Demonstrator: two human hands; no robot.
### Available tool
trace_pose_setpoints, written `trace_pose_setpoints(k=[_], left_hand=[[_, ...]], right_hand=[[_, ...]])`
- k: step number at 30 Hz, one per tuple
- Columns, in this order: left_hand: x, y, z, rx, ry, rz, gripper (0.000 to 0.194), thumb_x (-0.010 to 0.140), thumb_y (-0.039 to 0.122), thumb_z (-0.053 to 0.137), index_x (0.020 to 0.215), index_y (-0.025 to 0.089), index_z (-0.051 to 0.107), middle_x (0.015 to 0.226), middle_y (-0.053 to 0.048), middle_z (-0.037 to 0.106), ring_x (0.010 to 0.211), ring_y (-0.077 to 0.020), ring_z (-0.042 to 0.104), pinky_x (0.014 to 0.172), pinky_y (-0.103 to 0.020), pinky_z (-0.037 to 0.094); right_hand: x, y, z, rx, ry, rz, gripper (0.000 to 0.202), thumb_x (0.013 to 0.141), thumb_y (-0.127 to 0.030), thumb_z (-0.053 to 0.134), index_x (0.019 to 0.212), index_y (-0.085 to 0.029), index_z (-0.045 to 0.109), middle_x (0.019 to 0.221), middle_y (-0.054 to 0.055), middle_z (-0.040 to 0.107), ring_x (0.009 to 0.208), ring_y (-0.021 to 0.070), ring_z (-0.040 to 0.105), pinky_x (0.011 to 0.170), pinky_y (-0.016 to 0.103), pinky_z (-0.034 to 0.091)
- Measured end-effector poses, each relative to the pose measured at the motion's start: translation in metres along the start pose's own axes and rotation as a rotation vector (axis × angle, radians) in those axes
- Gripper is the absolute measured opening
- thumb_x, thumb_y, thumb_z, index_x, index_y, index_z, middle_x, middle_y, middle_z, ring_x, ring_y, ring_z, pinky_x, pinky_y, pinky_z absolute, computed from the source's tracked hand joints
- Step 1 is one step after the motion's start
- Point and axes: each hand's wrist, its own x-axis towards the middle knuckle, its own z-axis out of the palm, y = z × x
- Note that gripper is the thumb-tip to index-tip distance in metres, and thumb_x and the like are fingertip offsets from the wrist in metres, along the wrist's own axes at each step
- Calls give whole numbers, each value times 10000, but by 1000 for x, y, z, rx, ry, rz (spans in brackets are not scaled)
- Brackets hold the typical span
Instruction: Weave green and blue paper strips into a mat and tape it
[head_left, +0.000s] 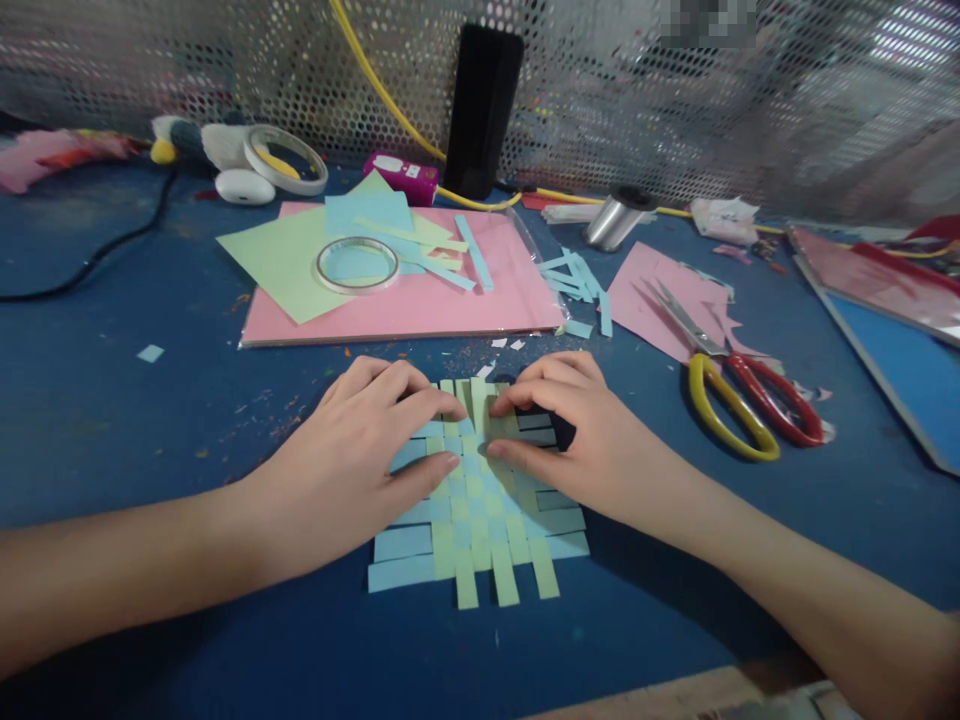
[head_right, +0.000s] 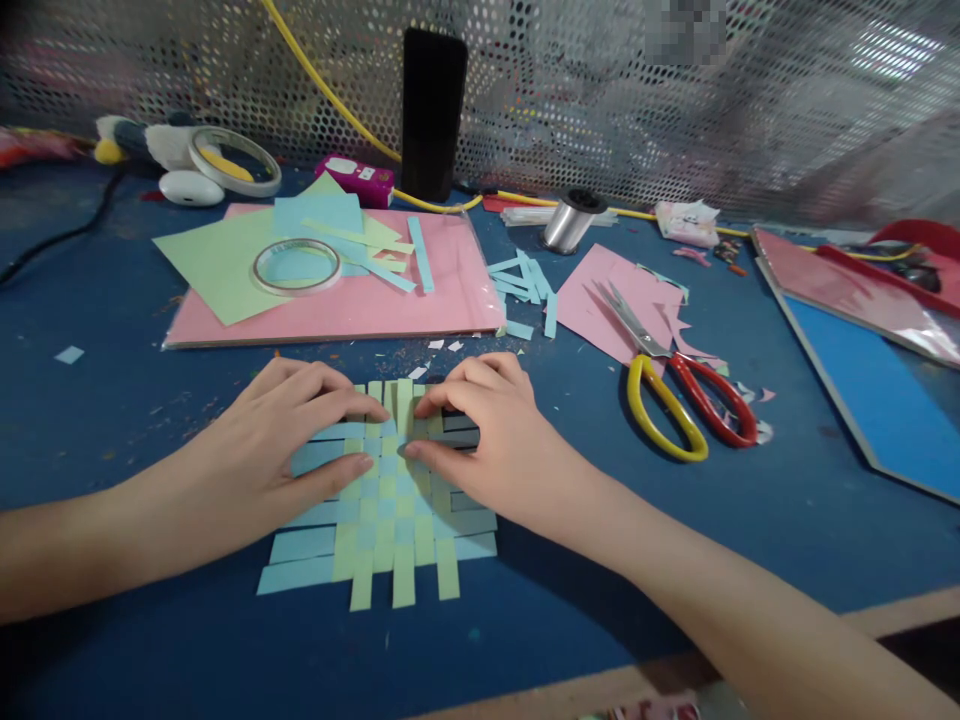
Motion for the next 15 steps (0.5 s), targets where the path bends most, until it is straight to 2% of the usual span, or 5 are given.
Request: trace_pose_setpoints(k=[7, 15], left_hand=[[5, 2, 4, -47, 10, -98, 259, 986, 475, 610, 1177, 300, 625, 1133, -35, 604, 1102, -303, 471, 910, -486, 443], [0, 5, 8, 13, 84, -11, 221, 1024, 413, 578, 1163, 257, 649, 1118, -57, 638, 1100, -299, 485, 937, -501, 434]], right_hand=[[2, 1, 2, 13, 6, -6, 198, 870, -408, 807, 953, -258, 707, 992, 60, 666, 1156, 307, 521, 991, 482, 456], [1, 1, 1, 16, -4, -32, 193, 895, -414, 782, 956, -258, 687, 981, 60, 686, 1151, 312, 511, 1007, 498, 427]])
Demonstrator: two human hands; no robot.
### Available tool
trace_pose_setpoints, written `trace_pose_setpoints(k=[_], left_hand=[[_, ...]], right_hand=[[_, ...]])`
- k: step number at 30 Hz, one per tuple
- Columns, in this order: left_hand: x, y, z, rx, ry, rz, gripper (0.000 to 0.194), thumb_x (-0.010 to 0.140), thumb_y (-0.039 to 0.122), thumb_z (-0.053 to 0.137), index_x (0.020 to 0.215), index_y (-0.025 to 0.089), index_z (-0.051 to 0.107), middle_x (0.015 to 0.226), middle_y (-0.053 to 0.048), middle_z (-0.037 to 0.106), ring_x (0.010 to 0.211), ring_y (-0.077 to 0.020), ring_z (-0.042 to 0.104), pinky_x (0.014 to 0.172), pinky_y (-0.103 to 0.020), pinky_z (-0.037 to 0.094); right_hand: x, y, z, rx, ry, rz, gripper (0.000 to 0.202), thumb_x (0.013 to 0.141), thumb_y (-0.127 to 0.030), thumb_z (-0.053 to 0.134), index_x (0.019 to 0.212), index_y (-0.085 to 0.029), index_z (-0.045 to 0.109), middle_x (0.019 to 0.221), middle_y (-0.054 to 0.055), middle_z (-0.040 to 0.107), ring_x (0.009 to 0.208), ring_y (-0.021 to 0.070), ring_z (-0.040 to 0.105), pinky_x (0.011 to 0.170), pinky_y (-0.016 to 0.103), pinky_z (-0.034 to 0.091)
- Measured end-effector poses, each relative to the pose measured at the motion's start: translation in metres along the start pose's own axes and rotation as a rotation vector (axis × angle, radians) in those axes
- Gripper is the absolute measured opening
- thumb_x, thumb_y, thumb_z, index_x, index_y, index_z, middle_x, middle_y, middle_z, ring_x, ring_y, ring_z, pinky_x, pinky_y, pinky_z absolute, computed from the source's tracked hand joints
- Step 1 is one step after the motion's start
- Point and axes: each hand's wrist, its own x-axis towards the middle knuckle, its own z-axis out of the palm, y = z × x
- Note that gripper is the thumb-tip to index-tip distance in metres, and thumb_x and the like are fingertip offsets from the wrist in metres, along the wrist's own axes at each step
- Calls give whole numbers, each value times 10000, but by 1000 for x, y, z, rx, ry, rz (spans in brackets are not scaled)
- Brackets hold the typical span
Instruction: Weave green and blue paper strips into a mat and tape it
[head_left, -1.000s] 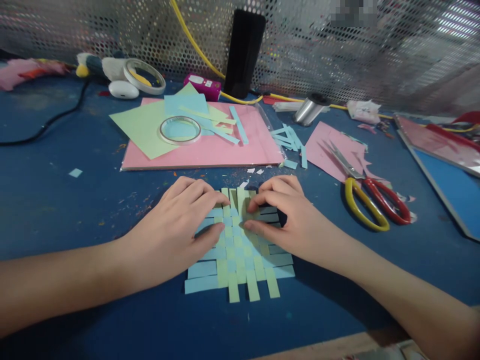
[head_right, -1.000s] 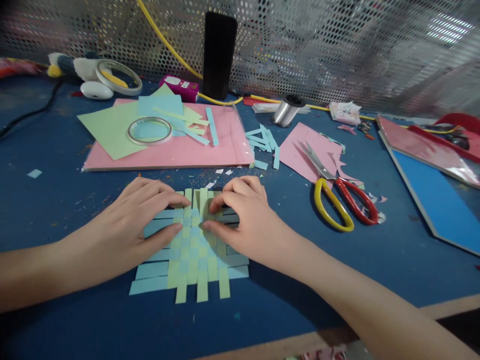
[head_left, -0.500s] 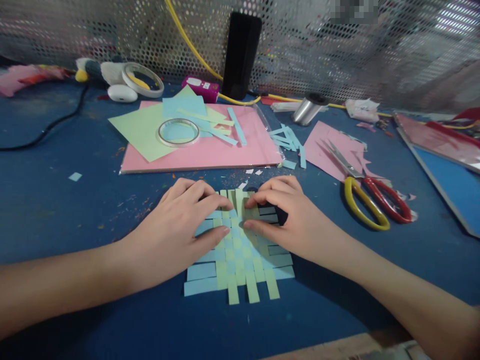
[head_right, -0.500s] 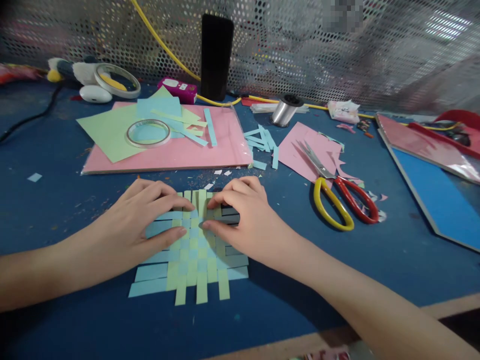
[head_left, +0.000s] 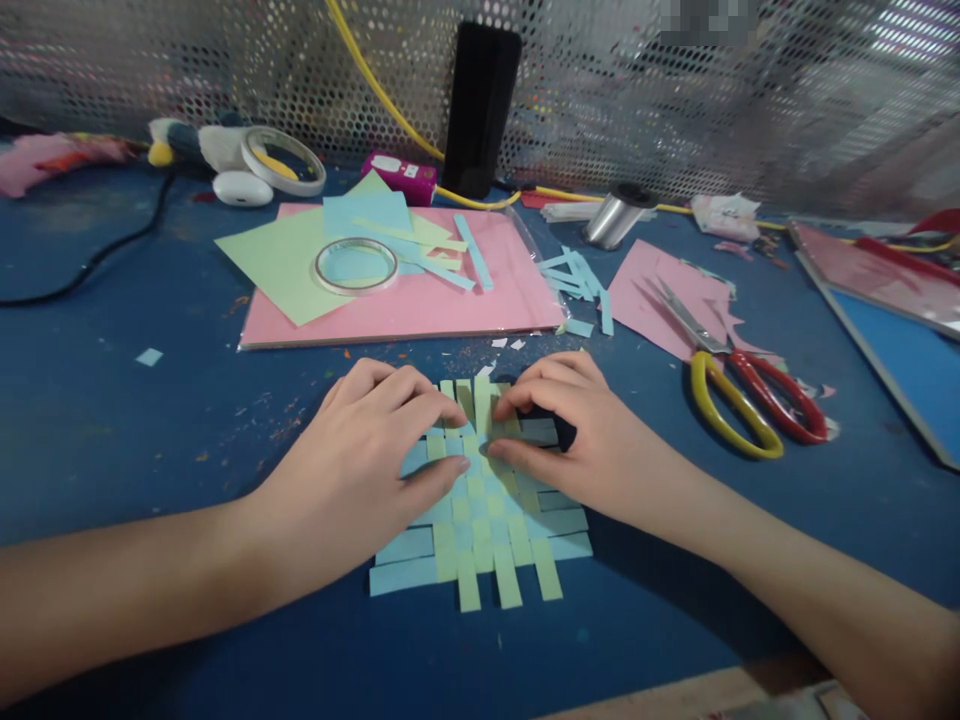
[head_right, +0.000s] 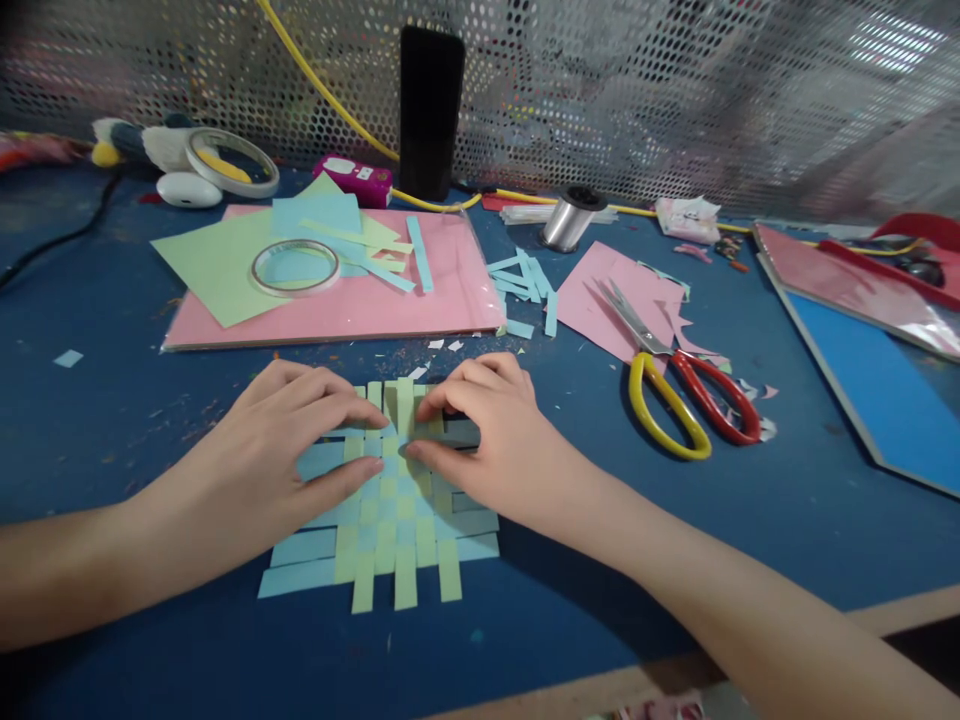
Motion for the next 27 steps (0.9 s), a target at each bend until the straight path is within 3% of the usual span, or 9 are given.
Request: trace_pose_setpoints(k=[11, 17, 21, 25, 27], left_hand=[[-1, 1, 0, 102, 21, 92, 222, 1043, 355, 554, 1176, 198, 637, 1100, -79, 660, 1051, -305, 502, 921, -531, 461], [-4, 6, 0, 313, 41, 255, 273, 1077, 283, 473, 1163, 129, 681, 1068, -122, 674, 1050, -325, 579, 851, -497, 534], [-5, 8, 1, 430, -55, 340, 310, 1074, 171, 394, 1148, 119, 690, 1072, -130, 698, 1006, -310, 645, 810, -474, 570], [-4, 9, 1, 399, -126, 310, 281, 985, 66, 447, 1100, 154, 688, 1070, -108, 694, 995, -303, 652, 832, -473, 581], [-3, 10, 0, 382, -134, 298, 330, 946, 42, 455, 1164, 153, 676, 1065, -104, 686, 991, -306, 647, 833, -480, 583]], right_hand=[[-1, 0, 1, -15, -7, -10, 163, 921, -386, 750, 978, -252, 675, 1011, 60, 692, 1150, 304, 506, 1005, 487, 415], [-2, 1, 1, -30, 8, -39, 165, 919, -378, 751, 982, -246, 676, 998, 59, 690, 1131, 297, 515, 1000, 480, 421], [-2, 2, 0, -26, 7, -41, 180, 916, -400, 750, 987, -251, 678, 1017, 63, 699, 1132, 303, 520, 1002, 492, 428], [-3, 4, 0, -32, 17, -67, 183, 907, -390, 762, 1003, -250, 693, 1012, 62, 708, 1129, 303, 525, 1005, 497, 429], [-3, 4, 1, -34, 19, -69, 176, 903, -374, 767, 1004, -248, 698, 1009, 60, 713, 1131, 302, 526, 1004, 497, 431]])
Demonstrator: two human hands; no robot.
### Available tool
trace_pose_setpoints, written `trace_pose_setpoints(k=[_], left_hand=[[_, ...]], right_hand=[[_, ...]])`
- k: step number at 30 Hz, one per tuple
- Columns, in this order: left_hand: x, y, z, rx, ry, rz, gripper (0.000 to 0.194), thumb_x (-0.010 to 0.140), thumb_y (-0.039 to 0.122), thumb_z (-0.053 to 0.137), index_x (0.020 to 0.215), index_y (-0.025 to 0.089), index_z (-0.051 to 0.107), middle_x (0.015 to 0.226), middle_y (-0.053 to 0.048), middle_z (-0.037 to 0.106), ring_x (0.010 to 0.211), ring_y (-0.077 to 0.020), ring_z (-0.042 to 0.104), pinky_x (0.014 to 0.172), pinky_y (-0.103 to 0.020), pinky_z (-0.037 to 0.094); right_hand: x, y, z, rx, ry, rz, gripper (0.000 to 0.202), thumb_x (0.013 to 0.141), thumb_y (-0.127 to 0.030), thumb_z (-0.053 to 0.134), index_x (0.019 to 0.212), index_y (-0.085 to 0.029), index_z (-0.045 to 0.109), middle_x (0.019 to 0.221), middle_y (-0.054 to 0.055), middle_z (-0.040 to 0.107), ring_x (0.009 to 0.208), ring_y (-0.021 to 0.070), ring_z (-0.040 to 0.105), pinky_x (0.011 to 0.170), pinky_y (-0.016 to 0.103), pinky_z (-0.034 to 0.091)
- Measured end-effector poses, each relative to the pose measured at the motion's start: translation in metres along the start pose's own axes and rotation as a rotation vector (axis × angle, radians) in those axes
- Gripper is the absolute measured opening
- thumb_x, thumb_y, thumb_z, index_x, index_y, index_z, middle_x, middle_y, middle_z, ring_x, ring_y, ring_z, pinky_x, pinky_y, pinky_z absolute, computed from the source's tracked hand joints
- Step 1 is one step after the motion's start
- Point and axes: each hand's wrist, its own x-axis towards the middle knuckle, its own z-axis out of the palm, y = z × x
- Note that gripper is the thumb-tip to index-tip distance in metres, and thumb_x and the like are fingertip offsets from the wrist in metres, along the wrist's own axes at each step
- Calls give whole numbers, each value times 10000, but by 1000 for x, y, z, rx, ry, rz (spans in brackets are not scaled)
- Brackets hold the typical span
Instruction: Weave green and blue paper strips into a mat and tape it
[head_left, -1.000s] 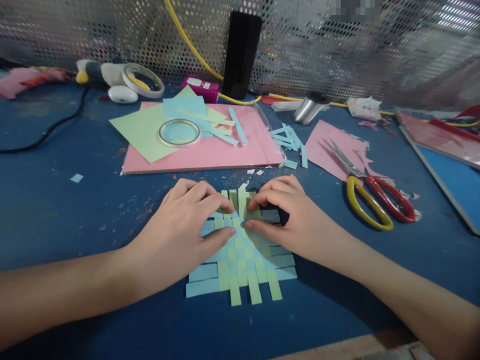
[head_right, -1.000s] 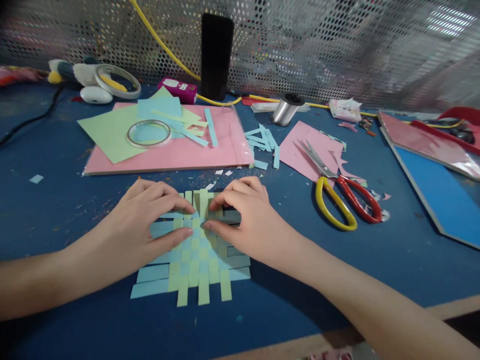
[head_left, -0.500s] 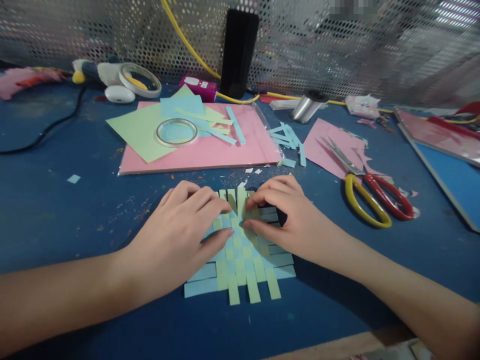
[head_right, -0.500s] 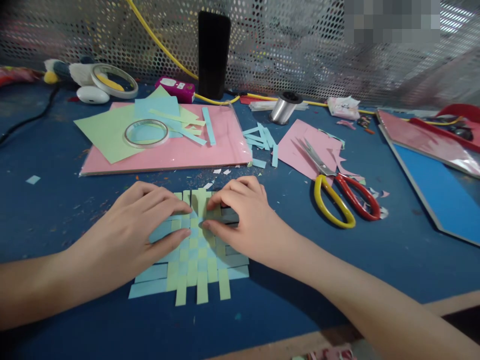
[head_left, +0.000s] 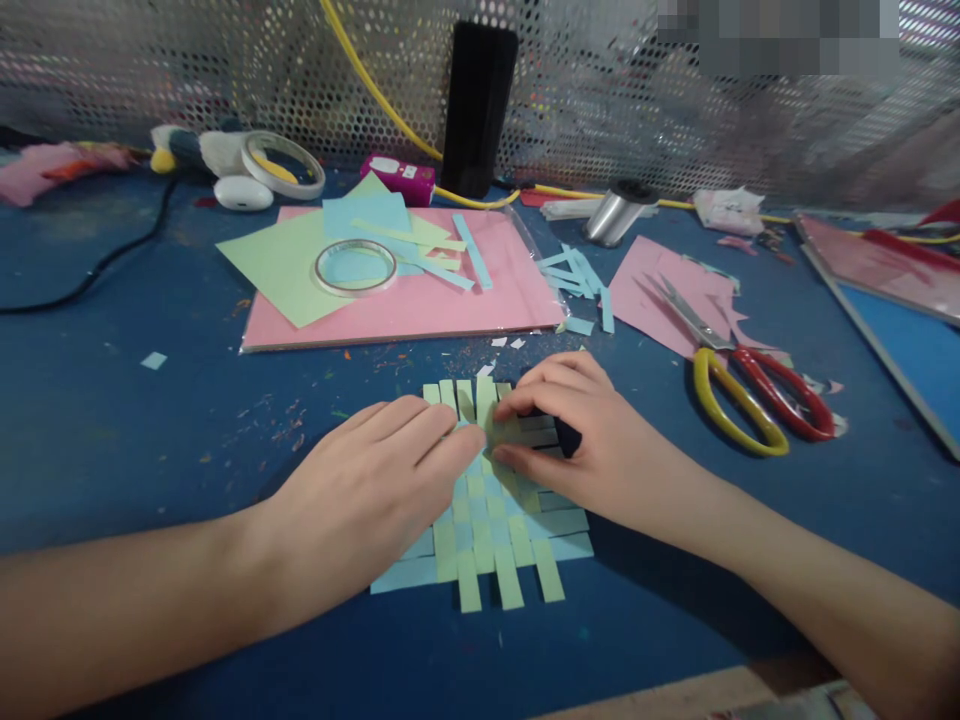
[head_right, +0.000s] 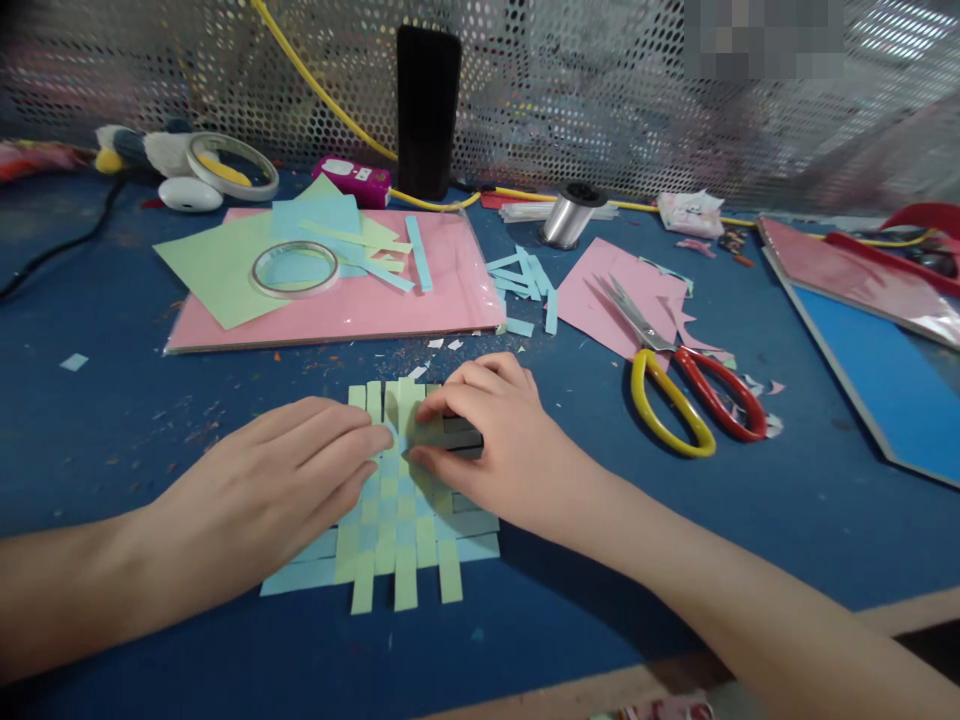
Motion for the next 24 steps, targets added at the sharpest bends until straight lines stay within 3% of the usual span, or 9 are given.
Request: trace_pose_setpoints(k=[7, 12, 15, 19, 24], left_hand=[[1, -2, 0, -27, -10, 16, 444, 898, -16, 390, 1219, 149, 650, 1041, -97, 667, 975, -310, 634, 801, -483, 576], [-1, -7, 6, -19, 119, 54, 502, 895, -21, 411, 1342, 134, 581, 1036, -94, 647, 950, -278, 612, 774, -428, 558], [-1, -8, 7, -9, 134, 78, 499, 895, -19, 422, 1351, 116, 574, 1016, -92, 642, 931, -276, 611, 766, -428, 558], [-1, -9, 8, 10, 143, 101, 514, 883, -25, 435, 1361, 107, 571, 987, -82, 636, 901, -264, 606, 753, -414, 556], [-1, -8, 9, 31, 117, 100, 450, 978, 52, 410, 1398, 98, 567, 987, -79, 651, 887, -275, 597, 745, -448, 561]], right_hand=[[-2, 2, -12, 0, -51, 18, 203, 907, -335, 740, 1084, -243, 698, 1033, 68, 732, 1142, 300, 557, 952, 479, 480], [-3, 9, -24, -76, -41, 15, 107, 919, -319, 720, 985, -236, 703, 972, 60, 750, 1097, 296, 602, 923, 465, 485], [-3, 11, -26, -86, -43, 5, 108, 924, -332, 721, 963, -233, 702, 951, 58, 737, 1079, 286, 603, 908, 444, 487], [-4, 16, -28, -93, -57, -167, 93, 935, -327, 725, 937, -235, 733, 968, 63, 709, 1131, 283, 568, 996, 459, 459], [-2, 29, -34, -129, -105, -444, 151, 981, -261, 662, 942, -264, 809, 971, 68, 717, 1229, 310, 511, 1053, 527, 424]])
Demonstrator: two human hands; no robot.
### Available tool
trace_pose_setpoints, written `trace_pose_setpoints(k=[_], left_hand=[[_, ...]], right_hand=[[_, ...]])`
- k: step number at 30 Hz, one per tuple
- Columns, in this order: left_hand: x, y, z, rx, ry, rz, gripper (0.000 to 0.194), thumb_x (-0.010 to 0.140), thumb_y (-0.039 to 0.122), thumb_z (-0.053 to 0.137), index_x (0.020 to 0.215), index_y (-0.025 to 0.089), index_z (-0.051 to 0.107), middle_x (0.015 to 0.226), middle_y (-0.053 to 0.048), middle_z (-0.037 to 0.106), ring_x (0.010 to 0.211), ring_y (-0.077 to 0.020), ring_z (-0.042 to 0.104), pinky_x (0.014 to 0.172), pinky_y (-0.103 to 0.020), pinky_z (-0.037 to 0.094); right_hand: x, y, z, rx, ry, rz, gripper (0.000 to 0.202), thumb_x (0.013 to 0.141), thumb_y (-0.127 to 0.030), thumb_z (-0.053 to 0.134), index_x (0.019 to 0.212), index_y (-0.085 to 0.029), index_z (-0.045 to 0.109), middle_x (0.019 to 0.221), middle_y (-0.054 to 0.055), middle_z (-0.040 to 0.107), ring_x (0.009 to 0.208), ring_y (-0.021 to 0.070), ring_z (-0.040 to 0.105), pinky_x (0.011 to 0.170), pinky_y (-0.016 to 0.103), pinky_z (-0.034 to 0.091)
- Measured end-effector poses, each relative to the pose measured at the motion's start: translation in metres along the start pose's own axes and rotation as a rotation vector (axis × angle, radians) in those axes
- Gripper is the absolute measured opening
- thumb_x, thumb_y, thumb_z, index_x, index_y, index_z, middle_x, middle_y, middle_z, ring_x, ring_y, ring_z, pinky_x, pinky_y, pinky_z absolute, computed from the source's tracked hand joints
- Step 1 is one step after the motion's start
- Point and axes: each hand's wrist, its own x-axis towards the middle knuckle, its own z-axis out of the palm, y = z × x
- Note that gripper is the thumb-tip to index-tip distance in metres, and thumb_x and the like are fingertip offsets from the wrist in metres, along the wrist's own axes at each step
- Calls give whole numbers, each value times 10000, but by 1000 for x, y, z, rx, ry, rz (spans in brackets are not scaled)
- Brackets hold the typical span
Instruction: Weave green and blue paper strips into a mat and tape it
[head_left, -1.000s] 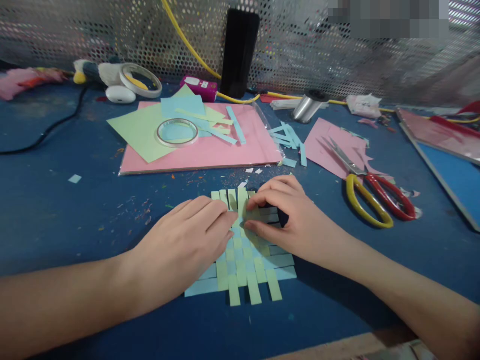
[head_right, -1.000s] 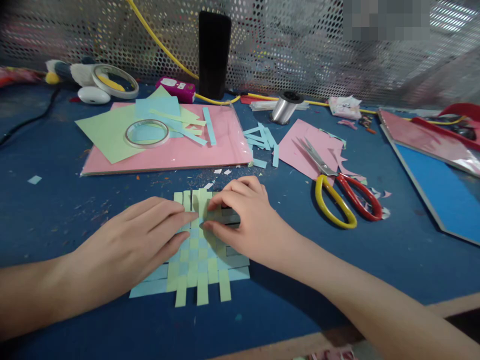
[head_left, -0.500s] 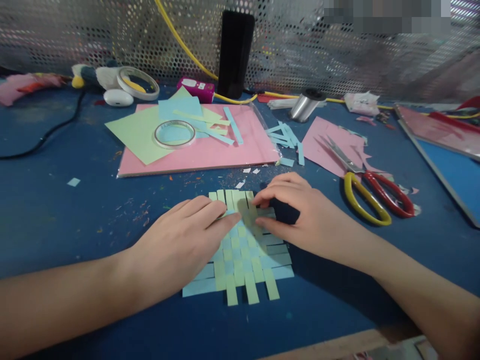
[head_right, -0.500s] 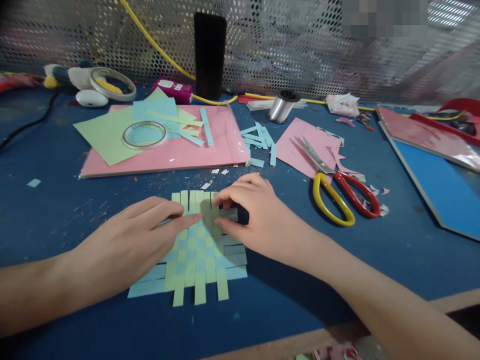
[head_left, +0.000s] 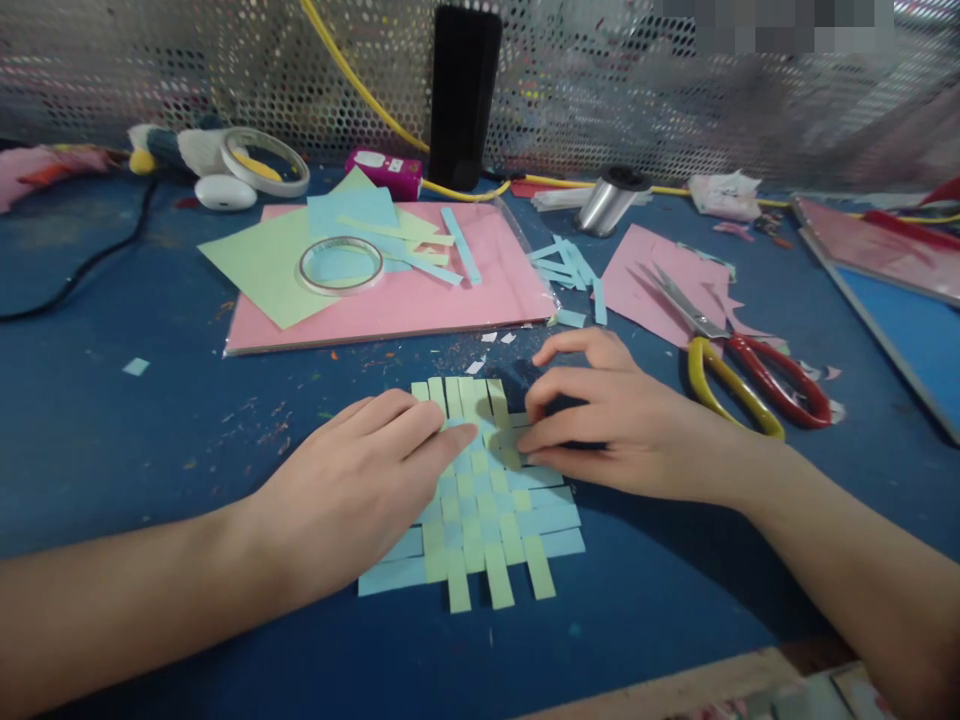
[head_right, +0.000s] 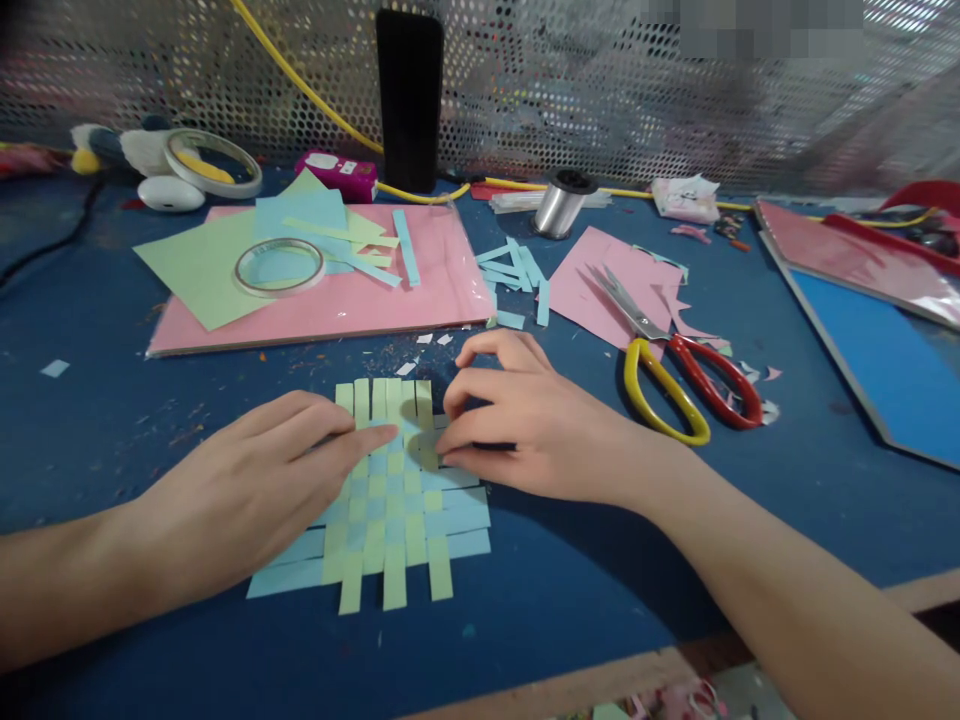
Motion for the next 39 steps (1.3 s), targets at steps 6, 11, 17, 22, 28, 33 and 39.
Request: trace_pose_setpoints(k=[6, 11, 17, 22, 28, 33, 39], left_hand=[[2, 3, -4, 6, 34, 12, 401, 1079, 171, 347, 1361, 83, 619, 907, -76, 634, 855, -264, 605, 724, -442, 556], [3, 3, -4, 0, 24, 16, 410, 1101, 201, 325, 1348, 79, 630, 913, -74, 642, 876, -255, 614, 756, -443, 544], [3, 2, -3, -21, 23, 21, 419, 1082, 199, 358, 1422, 195, 603, 887, -58, 582, 820, -254, 554, 729, -430, 519], [2, 1, -3, -29, 22, 20, 400, 1079, 222, 386, 1389, 220, 638, 889, -65, 555, 839, -261, 540, 734, -422, 510], [2, 2, -5, -23, 13, 19, 398, 1086, 233, 383, 1399, 213, 628, 901, -61, 577, 845, -265, 541, 745, -431, 503], [3, 4, -5, 3, 7, 0, 431, 1112, 274, 335, 1416, 102, 588, 933, -71, 616, 903, -261, 568, 802, -434, 490], [3, 5, -4, 47, -13, 16, 439, 1108, 251, 330, 1431, 84, 576, 944, -75, 637, 882, -269, 568, 776, -452, 510]], right_hand=[[-2, 4, -3, -55, -32, -159, 226, 960, -198, 646, 1078, -271, 824, 1021, 63, 753, 1232, 345, 524, 1031, 528, 426], [-1, 6, 0, -20, -36, -158, 217, 959, -203, 662, 1086, -268, 825, 1035, 78, 726, 1236, 334, 502, 1044, 525, 430], [-2, 7, 2, -4, -40, -161, 216, 982, -195, 642, 1092, -252, 819, 1035, 76, 695, 1236, 310, 473, 1047, 521, 421], [-1, 7, 1, 4, -14, -163, 224, 982, -205, 635, 1108, -254, 814, 1044, 90, 694, 1220, 306, 489, 1025, 515, 451], [1, 7, 1, 2, 59, -192, 205, 939, -157, 647, 1073, -199, 796, 1149, 94, 771, 1221, 314, 534, 1053, 519, 471], [0, 6, 4, -40, 33, -188, 239, 941, -152, 640, 1138, -205, 766, 1188, 58, 791, 1259, 329, 552, 1065, 533, 454], [2, 1, 6, -30, 9, -160, 239, 983, -172, 595, 1163, -168, 753, 1188, 69, 785, 1262, 317, 535, 1066, 530, 437]])
